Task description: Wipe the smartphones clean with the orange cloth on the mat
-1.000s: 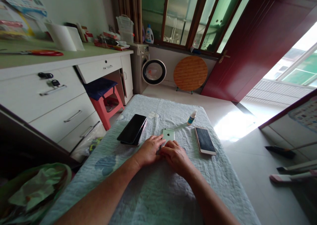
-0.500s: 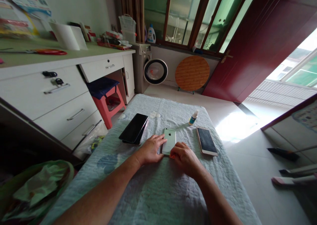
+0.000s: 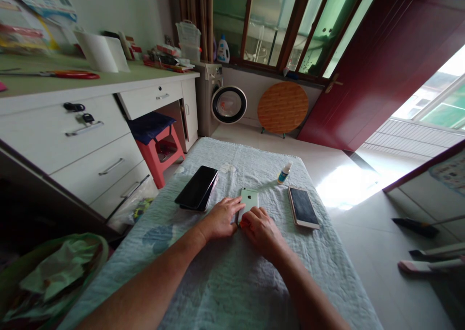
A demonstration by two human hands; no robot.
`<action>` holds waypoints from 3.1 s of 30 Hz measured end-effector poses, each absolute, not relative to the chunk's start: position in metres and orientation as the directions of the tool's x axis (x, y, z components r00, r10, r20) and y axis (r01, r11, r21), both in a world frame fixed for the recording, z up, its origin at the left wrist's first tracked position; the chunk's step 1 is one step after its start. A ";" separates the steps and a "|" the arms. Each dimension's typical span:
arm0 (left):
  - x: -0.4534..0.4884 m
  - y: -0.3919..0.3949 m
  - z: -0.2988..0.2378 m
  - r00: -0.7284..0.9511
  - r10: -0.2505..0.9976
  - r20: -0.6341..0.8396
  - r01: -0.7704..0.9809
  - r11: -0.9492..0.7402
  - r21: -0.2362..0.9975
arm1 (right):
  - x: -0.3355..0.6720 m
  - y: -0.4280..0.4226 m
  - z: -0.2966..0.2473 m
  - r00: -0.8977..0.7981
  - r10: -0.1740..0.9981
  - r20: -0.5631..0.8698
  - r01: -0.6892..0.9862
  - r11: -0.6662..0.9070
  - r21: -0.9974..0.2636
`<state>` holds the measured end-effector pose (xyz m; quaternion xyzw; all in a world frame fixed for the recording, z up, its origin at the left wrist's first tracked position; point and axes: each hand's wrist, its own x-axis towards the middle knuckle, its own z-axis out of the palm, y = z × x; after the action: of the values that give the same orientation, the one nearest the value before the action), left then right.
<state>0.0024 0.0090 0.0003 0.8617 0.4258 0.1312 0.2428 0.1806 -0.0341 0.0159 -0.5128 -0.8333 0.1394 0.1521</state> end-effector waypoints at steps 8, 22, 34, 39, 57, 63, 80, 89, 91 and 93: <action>0.002 0.007 0.003 0.584 0.811 0.030 0.646 -0.487 0.588 | 0.164 -0.032 0.013 -0.453 0.879 0.152 0.814 0.477 -0.332; 0.004 0.004 0.004 0.586 0.810 0.036 0.684 -0.518 0.513 | 0.190 -0.036 0.021 -0.411 0.911 0.033 0.861 0.400 -0.315; 0.005 0.005 0.007 0.569 0.822 0.028 0.685 -0.492 0.537 | 0.201 -0.036 0.024 -0.395 0.918 -0.022 0.856 0.359 -0.372; 0.005 0.004 0.009 0.567 0.823 0.018 0.695 -0.490 0.527 | 0.205 -0.036 0.028 -0.386 0.922 -0.034 0.851 0.342 -0.398; 0.006 0.005 0.006 0.558 0.829 0.036 0.695 -0.491 0.525 | 0.209 -0.035 0.026 -0.374 0.927 -0.021 0.827 0.324 -0.459; 0.005 0.005 0.006 0.561 0.827 0.037 0.700 -0.497 0.513 | 0.210 -0.035 0.026 -0.383 0.923 -0.021 0.812 0.326 -0.485; 0.004 0.005 0.005 0.576 0.817 0.021 0.703 -0.509 0.497 | 0.212 -0.033 0.025 -0.368 0.929 -0.042 0.787 0.288 -0.545; 0.005 0.006 0.004 0.570 0.821 0.038 0.700 -0.509 0.501 | 0.210 -0.033 0.025 -0.358 0.932 -0.048 0.791 0.275 -0.546; 0.005 0.006 0.005 0.567 0.823 0.041 0.706 -0.511 0.491 | 0.210 -0.034 0.025 -0.359 0.932 -0.044 0.793 0.280 -0.541; 0.006 0.006 0.005 0.566 0.824 0.044 0.708 -0.512 0.486 | 0.209 -0.034 0.025 -0.358 0.933 -0.041 0.797 0.283 -0.533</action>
<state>0.0055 0.0062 0.0048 0.8589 0.4458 0.1361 0.2123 0.2093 -0.0336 0.0255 -0.5485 -0.7884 0.2401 0.1411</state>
